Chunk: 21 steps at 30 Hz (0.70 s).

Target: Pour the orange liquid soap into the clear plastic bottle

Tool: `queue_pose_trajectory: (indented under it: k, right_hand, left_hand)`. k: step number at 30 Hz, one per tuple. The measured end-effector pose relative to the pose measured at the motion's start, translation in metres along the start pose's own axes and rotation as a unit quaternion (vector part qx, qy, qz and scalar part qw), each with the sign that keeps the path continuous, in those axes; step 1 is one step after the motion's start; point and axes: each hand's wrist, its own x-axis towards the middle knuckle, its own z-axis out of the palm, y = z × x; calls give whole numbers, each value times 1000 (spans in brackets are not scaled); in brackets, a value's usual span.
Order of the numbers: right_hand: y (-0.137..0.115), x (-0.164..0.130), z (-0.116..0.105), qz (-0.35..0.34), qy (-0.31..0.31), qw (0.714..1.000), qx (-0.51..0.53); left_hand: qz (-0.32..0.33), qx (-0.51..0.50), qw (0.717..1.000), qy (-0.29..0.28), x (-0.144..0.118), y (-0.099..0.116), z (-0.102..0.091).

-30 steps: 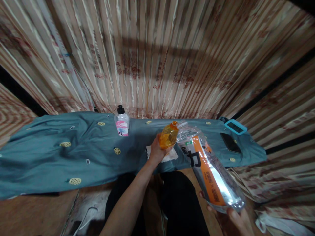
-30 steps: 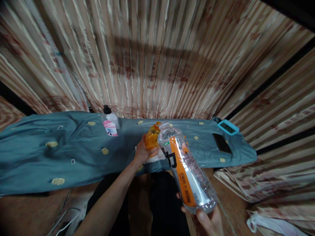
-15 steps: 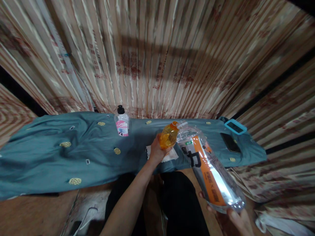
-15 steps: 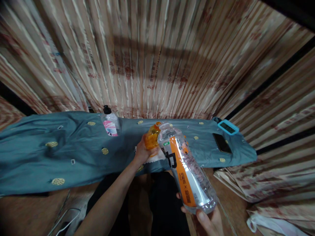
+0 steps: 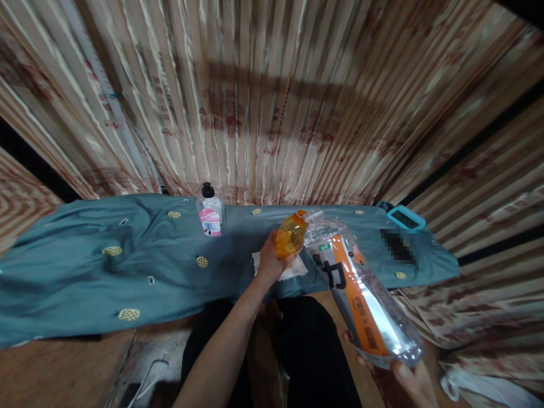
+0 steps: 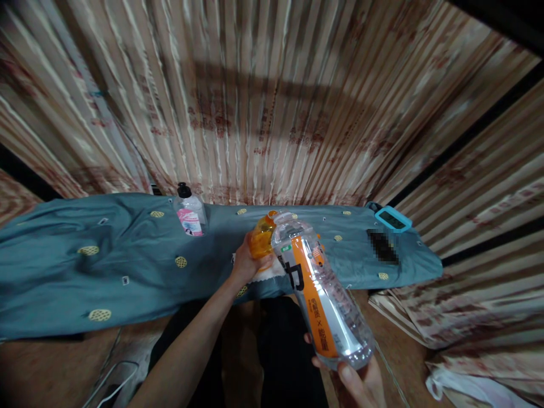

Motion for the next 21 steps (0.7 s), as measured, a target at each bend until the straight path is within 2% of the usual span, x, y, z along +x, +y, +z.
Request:
queue_pose_trajectory:
  k: [15,21]
  right_hand:
    - [-1,-1,2,-14,1,1000,-13]
    - [3,3,-4,-19,-20,1000,-8]
  left_hand:
    - [4,-6,1000,-1,1,-4,1]
    - [5,-37,999,-1,1,-3,1]
